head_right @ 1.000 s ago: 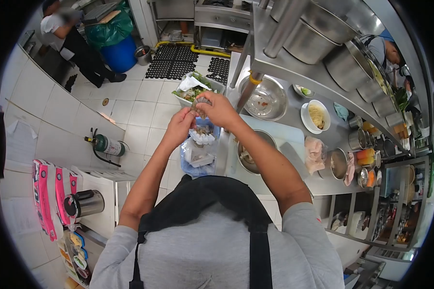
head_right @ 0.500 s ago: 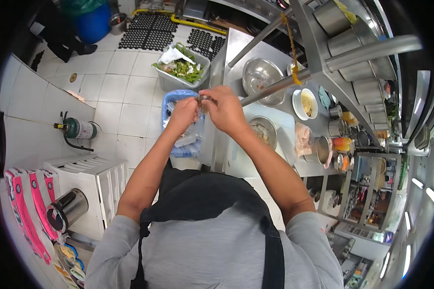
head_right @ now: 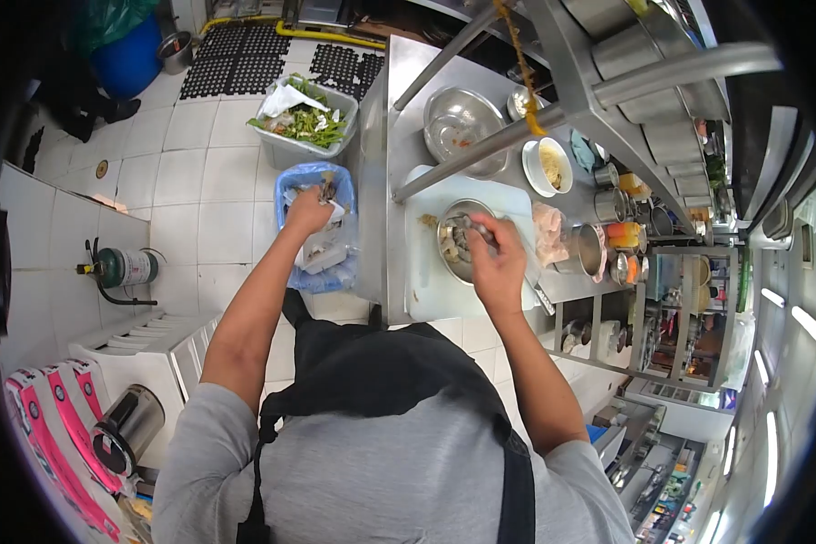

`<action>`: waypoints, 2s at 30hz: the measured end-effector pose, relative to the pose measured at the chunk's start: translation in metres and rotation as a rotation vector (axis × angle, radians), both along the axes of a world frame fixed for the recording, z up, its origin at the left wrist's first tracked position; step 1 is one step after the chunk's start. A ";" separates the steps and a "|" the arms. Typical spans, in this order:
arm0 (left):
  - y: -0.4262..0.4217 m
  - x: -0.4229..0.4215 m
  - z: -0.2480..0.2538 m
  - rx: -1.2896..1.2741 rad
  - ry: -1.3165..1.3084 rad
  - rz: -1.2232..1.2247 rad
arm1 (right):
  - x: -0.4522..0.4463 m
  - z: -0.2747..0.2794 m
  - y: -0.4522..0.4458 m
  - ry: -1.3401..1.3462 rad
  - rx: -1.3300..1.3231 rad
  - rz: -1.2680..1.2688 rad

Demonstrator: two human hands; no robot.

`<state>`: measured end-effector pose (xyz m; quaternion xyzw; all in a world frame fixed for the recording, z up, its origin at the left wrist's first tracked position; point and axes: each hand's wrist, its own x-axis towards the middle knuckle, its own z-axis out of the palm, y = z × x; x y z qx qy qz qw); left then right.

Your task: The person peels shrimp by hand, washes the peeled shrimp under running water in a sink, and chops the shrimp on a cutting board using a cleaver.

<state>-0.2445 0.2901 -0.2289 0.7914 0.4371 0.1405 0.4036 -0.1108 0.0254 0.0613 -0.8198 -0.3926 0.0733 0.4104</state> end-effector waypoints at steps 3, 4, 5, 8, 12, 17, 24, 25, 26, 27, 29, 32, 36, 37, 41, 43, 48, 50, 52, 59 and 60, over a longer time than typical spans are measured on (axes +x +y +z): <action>-0.008 -0.007 0.039 -0.087 -0.067 -0.063 | 0.031 -0.022 -0.049 -0.060 -0.151 0.016; -0.020 -0.004 0.048 -0.058 -0.178 -0.086 | 0.035 -0.030 -0.061 -0.072 -0.128 0.010; -0.033 0.000 0.060 -0.026 -0.288 -0.106 | 0.039 -0.039 -0.071 -0.084 -0.103 0.008; -0.081 0.021 0.121 0.058 -0.375 -0.353 | 0.050 -0.045 -0.087 -0.040 -0.017 -0.051; -0.123 0.067 0.140 0.077 -0.230 -0.375 | 0.083 -0.063 -0.105 0.064 -0.056 -0.234; -0.146 0.089 0.120 0.207 -0.149 -0.265 | 0.117 -0.106 -0.112 0.404 -0.224 -0.263; -0.145 0.061 0.102 0.098 -0.183 0.183 | 0.125 -0.142 -0.124 0.619 -0.049 -0.294; -0.141 0.054 0.095 0.114 -0.188 0.296 | 0.128 -0.138 -0.136 0.635 -0.019 -0.305; -0.140 0.047 0.095 0.128 -0.197 0.405 | 0.133 -0.142 -0.152 0.603 -0.011 -0.294; -0.140 0.038 0.101 0.091 -0.195 0.435 | 0.138 -0.146 -0.172 0.568 -0.005 -0.290; -0.154 0.020 0.115 0.096 -0.204 0.335 | 0.139 -0.127 -0.215 0.656 0.062 -0.291; -0.191 -0.004 0.131 0.039 -0.211 0.127 | 0.134 -0.109 -0.282 0.668 0.109 -0.326; -0.249 -0.011 0.147 -0.134 -0.167 -0.012 | 0.101 -0.093 -0.358 0.645 0.124 -0.524; -0.256 -0.010 0.149 -0.170 -0.136 -0.018 | 0.091 -0.092 -0.377 0.664 0.121 -0.572; -0.258 -0.005 0.135 -0.070 -0.086 -0.029 | 0.038 -0.090 -0.421 0.695 0.140 -0.784; -0.254 -0.005 0.130 -0.056 -0.085 -0.034 | 0.016 -0.089 -0.432 0.690 0.171 -0.878; -0.230 -0.012 0.102 -0.287 -0.188 -0.083 | -0.033 -0.092 -0.467 0.710 0.183 -0.967; -0.212 -0.011 0.095 -0.347 -0.271 -0.052 | -0.044 -0.096 -0.477 0.700 0.197 -0.993; -0.188 -0.003 0.097 -0.422 -0.394 0.037 | -0.050 -0.099 -0.487 0.697 0.201 -1.002; -0.173 -0.025 0.132 -0.320 -0.328 0.163 | -0.026 -0.131 -0.508 0.801 0.233 -0.844; -0.182 -0.041 0.133 -0.317 -0.344 0.168 | -0.024 -0.134 -0.507 0.803 0.226 -0.786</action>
